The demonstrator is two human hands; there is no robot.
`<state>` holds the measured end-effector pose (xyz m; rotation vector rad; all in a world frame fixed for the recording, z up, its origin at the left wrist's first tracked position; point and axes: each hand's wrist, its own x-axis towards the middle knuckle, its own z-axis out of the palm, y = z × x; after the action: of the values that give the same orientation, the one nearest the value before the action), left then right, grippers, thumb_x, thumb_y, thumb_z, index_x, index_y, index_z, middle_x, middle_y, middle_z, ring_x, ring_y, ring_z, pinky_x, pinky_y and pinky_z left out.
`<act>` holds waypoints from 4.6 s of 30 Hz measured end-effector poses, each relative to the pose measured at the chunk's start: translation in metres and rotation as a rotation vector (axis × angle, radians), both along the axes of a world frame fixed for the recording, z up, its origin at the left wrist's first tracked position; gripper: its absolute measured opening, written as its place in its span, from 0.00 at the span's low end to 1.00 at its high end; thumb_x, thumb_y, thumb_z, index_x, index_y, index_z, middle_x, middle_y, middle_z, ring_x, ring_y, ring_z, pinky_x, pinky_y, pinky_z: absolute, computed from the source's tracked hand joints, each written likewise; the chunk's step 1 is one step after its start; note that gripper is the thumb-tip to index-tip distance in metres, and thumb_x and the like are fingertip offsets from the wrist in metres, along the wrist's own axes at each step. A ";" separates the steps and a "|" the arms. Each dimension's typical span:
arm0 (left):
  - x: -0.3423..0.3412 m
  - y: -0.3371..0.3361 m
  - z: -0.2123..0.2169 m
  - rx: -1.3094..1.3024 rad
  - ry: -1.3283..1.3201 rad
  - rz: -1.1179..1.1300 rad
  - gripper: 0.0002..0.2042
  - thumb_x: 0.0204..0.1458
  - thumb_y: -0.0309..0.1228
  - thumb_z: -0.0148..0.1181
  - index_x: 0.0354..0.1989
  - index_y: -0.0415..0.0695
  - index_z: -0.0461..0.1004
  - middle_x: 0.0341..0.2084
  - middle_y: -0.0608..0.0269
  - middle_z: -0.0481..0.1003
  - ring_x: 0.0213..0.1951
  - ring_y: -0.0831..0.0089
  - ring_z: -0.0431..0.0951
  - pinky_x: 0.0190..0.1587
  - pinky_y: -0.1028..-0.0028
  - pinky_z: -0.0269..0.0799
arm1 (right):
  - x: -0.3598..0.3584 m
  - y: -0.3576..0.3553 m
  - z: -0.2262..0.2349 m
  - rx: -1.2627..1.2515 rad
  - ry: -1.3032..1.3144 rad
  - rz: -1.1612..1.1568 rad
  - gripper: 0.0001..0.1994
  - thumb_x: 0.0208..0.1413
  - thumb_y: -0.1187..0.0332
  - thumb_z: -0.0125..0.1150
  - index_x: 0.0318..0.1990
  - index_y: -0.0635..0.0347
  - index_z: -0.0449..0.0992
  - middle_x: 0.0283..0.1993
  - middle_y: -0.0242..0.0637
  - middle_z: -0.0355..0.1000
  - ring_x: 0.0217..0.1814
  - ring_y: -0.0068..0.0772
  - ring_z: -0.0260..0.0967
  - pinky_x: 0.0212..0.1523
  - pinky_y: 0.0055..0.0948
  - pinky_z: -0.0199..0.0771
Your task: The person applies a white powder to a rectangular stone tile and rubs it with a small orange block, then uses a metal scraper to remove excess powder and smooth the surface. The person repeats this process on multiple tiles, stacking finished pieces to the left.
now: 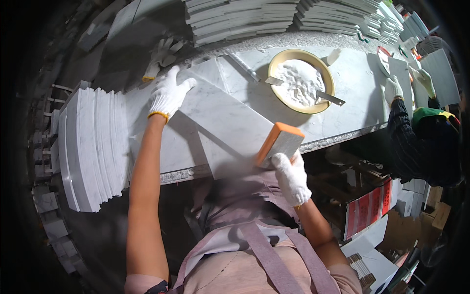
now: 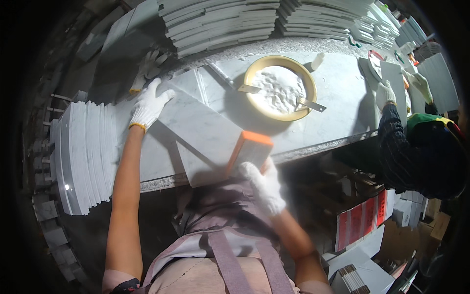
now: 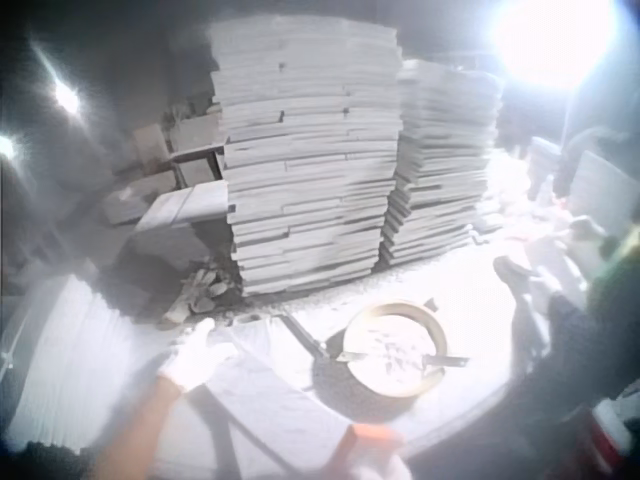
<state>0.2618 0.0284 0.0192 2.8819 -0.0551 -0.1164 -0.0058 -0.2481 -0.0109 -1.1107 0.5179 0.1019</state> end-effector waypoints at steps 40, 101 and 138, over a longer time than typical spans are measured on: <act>-0.111 -0.098 -0.029 0.030 -0.217 -1.151 0.47 0.45 0.69 0.65 0.74 0.59 0.67 0.71 0.50 0.61 0.73 0.45 0.55 0.78 0.46 0.42 | -0.039 0.003 -0.021 -0.323 -0.030 -0.195 0.45 0.70 0.50 0.58 0.82 0.50 0.35 0.75 0.52 0.56 0.59 0.45 0.74 0.55 0.47 0.83; -0.242 -0.030 -0.013 -0.728 -0.260 -0.181 0.09 0.57 0.24 0.68 0.45 0.39 0.84 0.41 0.55 0.84 0.45 0.58 0.84 0.52 0.64 0.79 | 0.027 -0.168 -0.020 -1.458 -0.055 0.121 0.34 0.66 0.52 0.65 0.74 0.59 0.65 0.72 0.51 0.69 0.72 0.50 0.68 0.70 0.41 0.68; -0.099 0.003 -0.001 -1.310 0.222 0.370 0.43 0.55 0.40 0.75 0.71 0.25 0.60 0.46 0.62 0.78 0.45 0.80 0.78 0.52 0.77 0.73 | -0.026 0.019 -0.007 -0.055 0.131 0.781 0.15 0.64 0.69 0.70 0.52 0.64 0.75 0.51 0.34 0.79 0.52 0.20 0.73 0.55 0.28 0.75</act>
<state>0.1625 0.0318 0.0177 1.5251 0.3190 -0.2203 -0.0315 -0.2291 -0.0183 -1.3147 0.1761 0.8479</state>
